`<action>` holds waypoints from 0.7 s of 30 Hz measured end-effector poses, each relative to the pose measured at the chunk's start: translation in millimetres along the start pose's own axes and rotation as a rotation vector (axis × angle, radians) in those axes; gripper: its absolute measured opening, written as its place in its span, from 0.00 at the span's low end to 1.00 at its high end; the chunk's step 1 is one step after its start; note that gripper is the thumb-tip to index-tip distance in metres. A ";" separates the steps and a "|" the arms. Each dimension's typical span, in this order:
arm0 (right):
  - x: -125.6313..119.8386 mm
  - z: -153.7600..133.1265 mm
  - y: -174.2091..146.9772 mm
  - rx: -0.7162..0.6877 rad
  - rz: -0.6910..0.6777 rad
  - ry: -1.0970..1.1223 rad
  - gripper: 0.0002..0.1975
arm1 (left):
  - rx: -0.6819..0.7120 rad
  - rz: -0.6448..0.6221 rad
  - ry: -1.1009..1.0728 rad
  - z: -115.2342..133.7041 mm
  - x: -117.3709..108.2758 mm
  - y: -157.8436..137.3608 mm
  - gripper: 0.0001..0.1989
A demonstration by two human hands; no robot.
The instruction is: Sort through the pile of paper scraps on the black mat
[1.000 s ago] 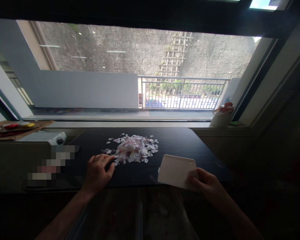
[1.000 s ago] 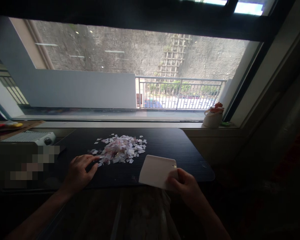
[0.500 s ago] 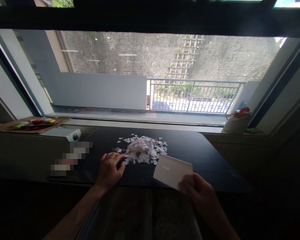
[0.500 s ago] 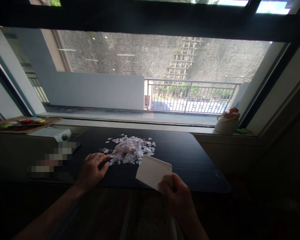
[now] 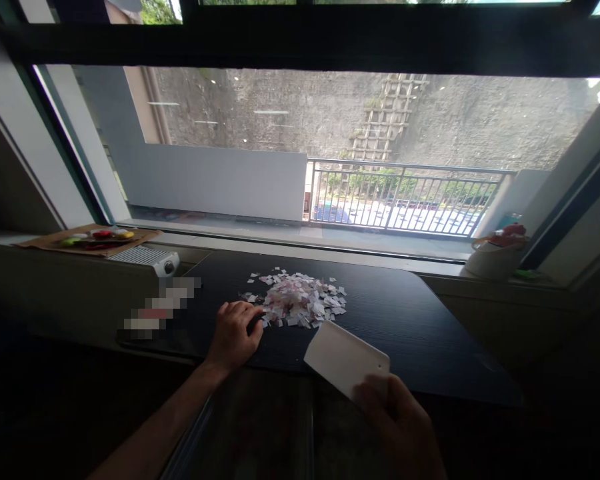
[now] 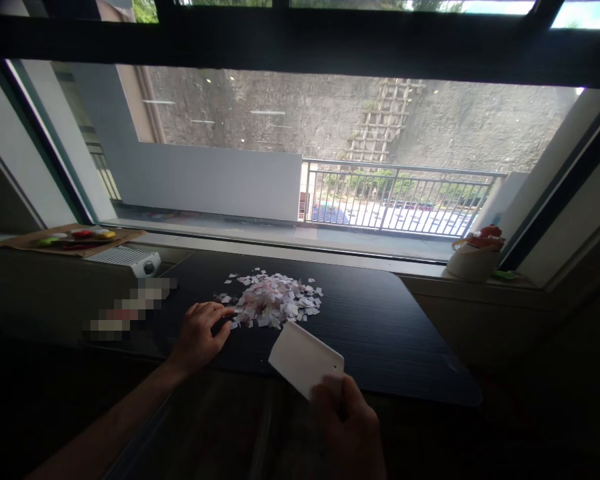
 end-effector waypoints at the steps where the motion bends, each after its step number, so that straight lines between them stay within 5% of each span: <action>1: 0.1 -2.4 2.8 -0.008 0.011 -0.011 0.19 | -0.002 -0.001 0.001 0.1 -0.1 0.1 0.11; 5: -11.5 -4.7 15.9 -0.017 0.072 -0.086 0.20 | -0.009 -0.007 -0.006 -0.1 0.6 -0.5 0.11; 13: 0.7 -1.5 7.0 -0.016 -0.050 -0.041 0.19 | -0.019 -0.025 -0.009 -0.7 1.2 -1.3 0.11; 21: -30.2 2.5 15.7 -0.023 -0.060 -0.205 0.19 | -0.033 -0.035 -0.005 1.0 0.2 -0.3 0.11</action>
Point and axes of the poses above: each hand's wrist, its own y-axis towards the middle knuckle, its own x-axis out of the palm, z = x × y, the point moved 3 cm from there along y, towards the middle knuckle, and after that the axes turned 8 degrees about z, right-handed, at the moved point
